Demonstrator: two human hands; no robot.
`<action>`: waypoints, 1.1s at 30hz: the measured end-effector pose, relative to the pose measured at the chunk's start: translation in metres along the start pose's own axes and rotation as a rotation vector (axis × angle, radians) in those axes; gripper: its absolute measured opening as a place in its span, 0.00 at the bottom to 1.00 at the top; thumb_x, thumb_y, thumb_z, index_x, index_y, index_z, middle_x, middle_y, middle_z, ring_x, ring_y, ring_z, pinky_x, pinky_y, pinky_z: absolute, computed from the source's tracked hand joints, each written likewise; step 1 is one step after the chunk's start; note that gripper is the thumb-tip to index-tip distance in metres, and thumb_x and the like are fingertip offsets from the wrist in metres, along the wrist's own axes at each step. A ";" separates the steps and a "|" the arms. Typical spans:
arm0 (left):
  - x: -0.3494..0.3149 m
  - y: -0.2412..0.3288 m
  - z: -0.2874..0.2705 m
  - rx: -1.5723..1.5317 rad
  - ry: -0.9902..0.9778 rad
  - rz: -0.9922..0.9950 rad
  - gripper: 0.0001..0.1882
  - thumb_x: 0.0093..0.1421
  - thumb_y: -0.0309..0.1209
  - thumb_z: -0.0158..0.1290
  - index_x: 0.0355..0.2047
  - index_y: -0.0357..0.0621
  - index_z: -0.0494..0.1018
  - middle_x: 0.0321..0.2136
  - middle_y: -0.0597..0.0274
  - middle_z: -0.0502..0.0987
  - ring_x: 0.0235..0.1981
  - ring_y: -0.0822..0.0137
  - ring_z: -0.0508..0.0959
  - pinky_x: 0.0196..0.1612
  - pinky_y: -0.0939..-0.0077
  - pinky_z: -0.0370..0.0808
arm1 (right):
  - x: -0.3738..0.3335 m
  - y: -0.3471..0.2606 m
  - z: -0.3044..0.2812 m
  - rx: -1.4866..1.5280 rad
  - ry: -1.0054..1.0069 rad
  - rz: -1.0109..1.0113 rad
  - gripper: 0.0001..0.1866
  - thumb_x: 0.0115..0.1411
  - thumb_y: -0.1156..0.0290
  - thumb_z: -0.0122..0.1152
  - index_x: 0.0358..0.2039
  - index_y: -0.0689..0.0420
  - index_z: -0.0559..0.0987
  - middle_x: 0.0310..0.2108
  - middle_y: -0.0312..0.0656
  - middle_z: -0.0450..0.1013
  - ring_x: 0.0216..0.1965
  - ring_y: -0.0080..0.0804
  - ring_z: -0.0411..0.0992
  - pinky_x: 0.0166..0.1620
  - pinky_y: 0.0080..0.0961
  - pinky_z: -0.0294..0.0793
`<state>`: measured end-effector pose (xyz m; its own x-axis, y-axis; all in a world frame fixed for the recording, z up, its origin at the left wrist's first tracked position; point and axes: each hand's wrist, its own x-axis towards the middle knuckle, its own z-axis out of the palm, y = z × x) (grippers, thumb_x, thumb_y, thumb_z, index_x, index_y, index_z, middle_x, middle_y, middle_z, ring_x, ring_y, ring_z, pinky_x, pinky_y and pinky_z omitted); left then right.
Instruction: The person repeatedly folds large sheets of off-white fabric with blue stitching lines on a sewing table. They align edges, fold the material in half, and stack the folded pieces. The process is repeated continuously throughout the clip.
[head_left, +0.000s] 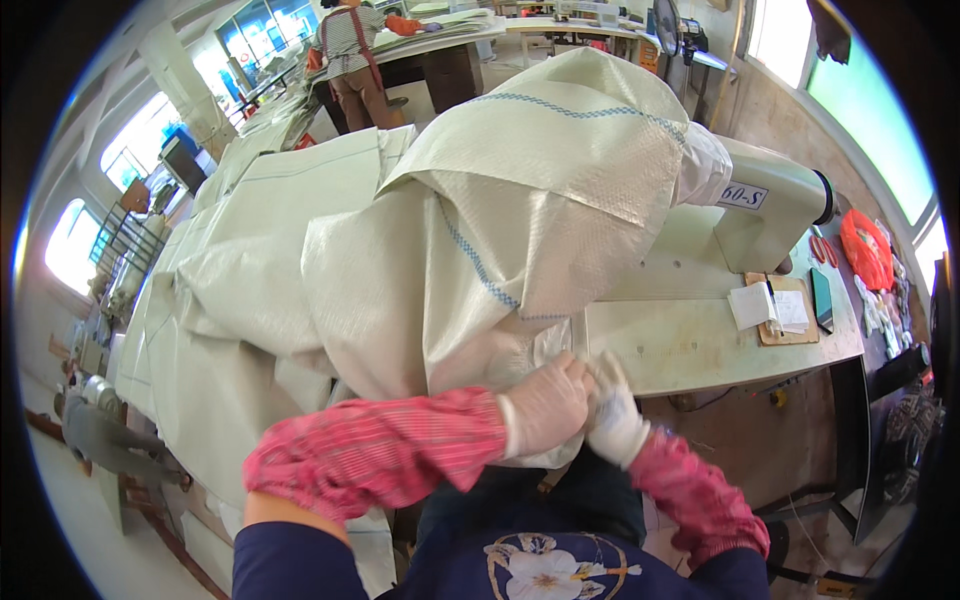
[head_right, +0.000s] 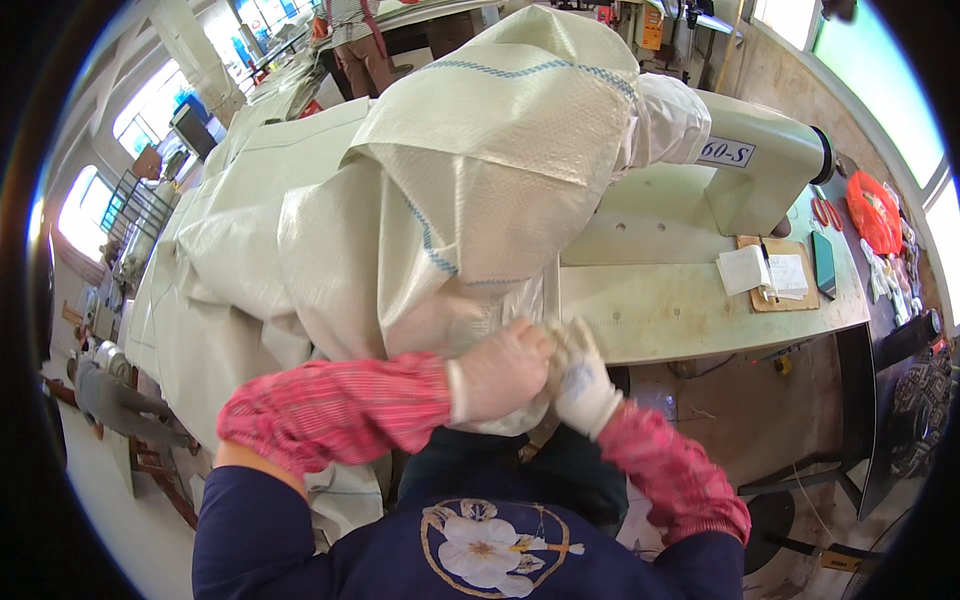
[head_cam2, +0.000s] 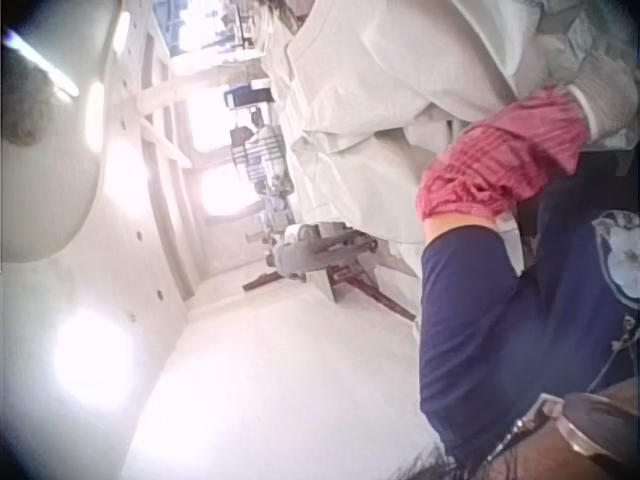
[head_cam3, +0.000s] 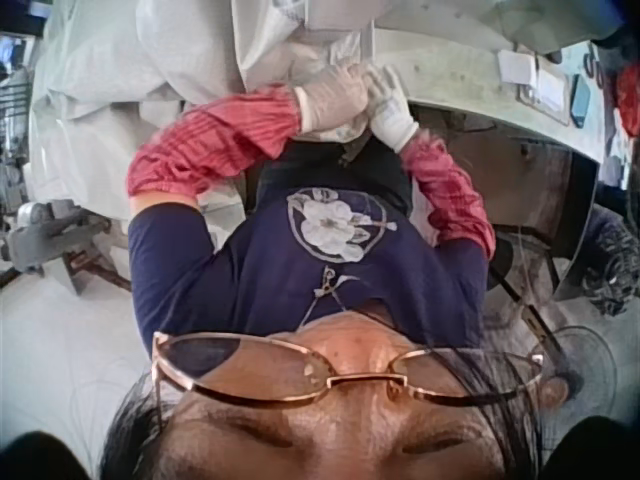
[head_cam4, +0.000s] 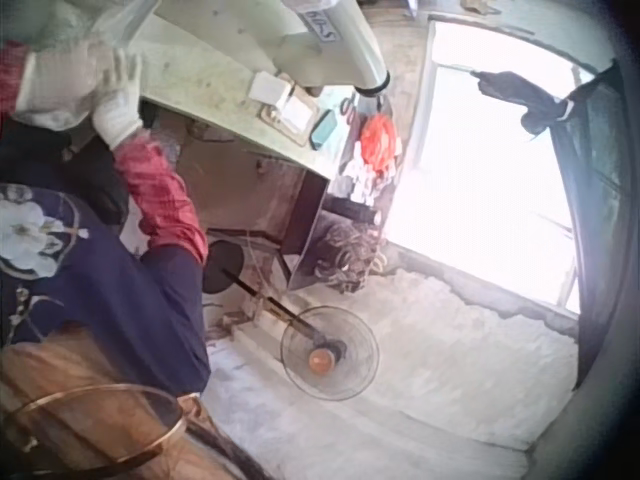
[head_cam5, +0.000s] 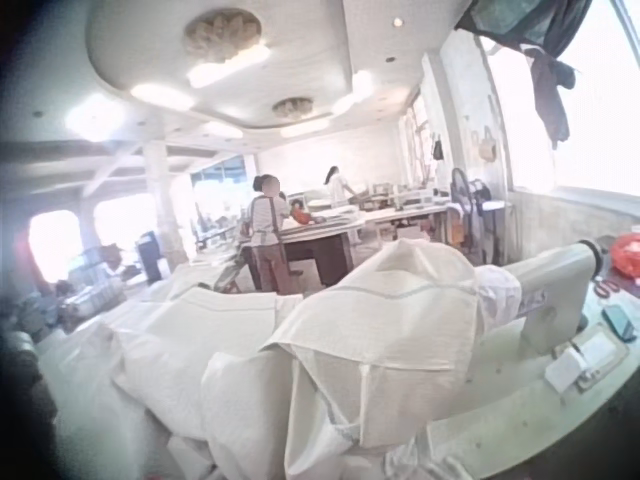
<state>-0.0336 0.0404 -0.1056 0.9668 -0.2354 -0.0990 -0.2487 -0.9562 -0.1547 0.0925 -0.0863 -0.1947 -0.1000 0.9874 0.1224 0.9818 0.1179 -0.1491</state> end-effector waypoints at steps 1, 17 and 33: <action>-0.010 -0.018 -0.013 -0.103 -0.013 -0.095 0.13 0.53 0.29 0.49 0.38 0.38 0.75 0.37 0.53 0.75 0.42 0.56 0.74 0.49 0.66 0.70 | -0.007 -0.010 -0.001 -0.032 0.164 -0.052 0.23 0.53 0.73 0.52 0.50 0.67 0.74 0.56 0.55 0.69 0.62 0.48 0.63 0.66 0.50 0.54; -0.066 -0.182 0.002 0.141 -0.390 -0.414 0.18 0.61 0.36 0.50 0.45 0.36 0.73 0.38 0.41 0.78 0.36 0.47 0.81 0.38 0.57 0.78 | 0.159 0.094 0.044 -0.293 0.337 0.275 0.18 0.56 0.70 0.54 0.48 0.62 0.74 0.50 0.47 0.74 0.56 0.43 0.69 0.61 0.42 0.62; -0.453 -0.003 -0.021 -0.014 -0.698 -1.161 0.09 0.58 0.36 0.49 0.33 0.51 0.78 0.27 0.59 0.78 0.31 0.59 0.79 0.35 0.60 0.74 | 0.029 0.094 0.015 0.018 0.472 0.212 0.18 0.55 0.74 0.57 0.47 0.63 0.76 0.53 0.50 0.72 0.58 0.47 0.66 0.63 0.47 0.59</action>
<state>-0.4695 0.1467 -0.0392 0.3850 0.8345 -0.3941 0.6885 -0.5441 -0.4796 0.1792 -0.0446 -0.2202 0.1892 0.8350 0.5167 0.9691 -0.0739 -0.2355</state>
